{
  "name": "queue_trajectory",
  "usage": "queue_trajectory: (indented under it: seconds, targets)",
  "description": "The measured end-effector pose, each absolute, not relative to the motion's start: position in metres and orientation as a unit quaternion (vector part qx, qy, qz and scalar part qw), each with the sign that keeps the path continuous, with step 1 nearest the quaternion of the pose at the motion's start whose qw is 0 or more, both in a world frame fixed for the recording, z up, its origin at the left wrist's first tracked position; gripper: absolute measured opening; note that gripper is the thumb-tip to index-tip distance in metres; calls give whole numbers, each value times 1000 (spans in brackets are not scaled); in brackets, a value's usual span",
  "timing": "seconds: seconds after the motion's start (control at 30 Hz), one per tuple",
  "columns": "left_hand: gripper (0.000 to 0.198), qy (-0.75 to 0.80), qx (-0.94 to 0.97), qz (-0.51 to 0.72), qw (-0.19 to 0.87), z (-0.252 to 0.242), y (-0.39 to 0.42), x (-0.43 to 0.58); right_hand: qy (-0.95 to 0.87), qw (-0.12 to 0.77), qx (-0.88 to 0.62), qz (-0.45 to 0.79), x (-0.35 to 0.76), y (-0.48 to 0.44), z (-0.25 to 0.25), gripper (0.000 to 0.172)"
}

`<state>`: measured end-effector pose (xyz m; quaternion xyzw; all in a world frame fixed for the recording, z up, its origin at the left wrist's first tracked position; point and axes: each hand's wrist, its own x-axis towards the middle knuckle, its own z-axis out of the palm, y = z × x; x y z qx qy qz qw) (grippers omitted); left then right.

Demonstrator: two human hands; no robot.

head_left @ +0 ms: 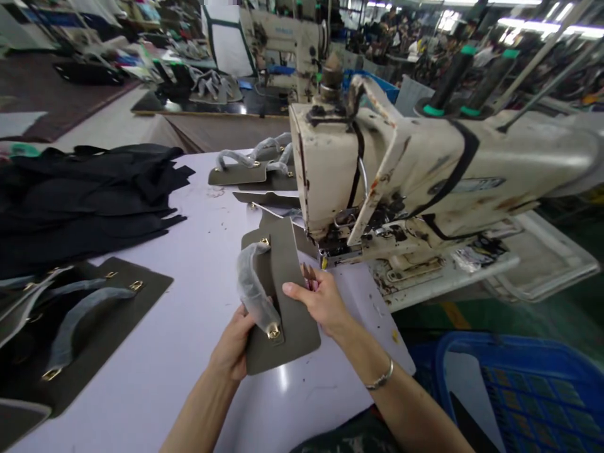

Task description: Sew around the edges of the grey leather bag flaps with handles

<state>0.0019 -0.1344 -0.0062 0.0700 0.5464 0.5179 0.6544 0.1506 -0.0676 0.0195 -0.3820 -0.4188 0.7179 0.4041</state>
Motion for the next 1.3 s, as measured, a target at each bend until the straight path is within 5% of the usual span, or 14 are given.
queue_trajectory:
  seconds: [0.2, 0.6, 1.3]
  targets:
    - [50, 571, 102, 590, 562, -9, -91, 5, -412, 414, -431, 688, 181, -59, 13, 30]
    - [35, 567, 214, 632, 483, -6, -24, 11, -383, 419, -510, 646, 196, -56, 11, 41]
    - [50, 542, 291, 633, 469, -1, 7, -1, -323, 500, -515, 617, 165, -44, -1, 39]
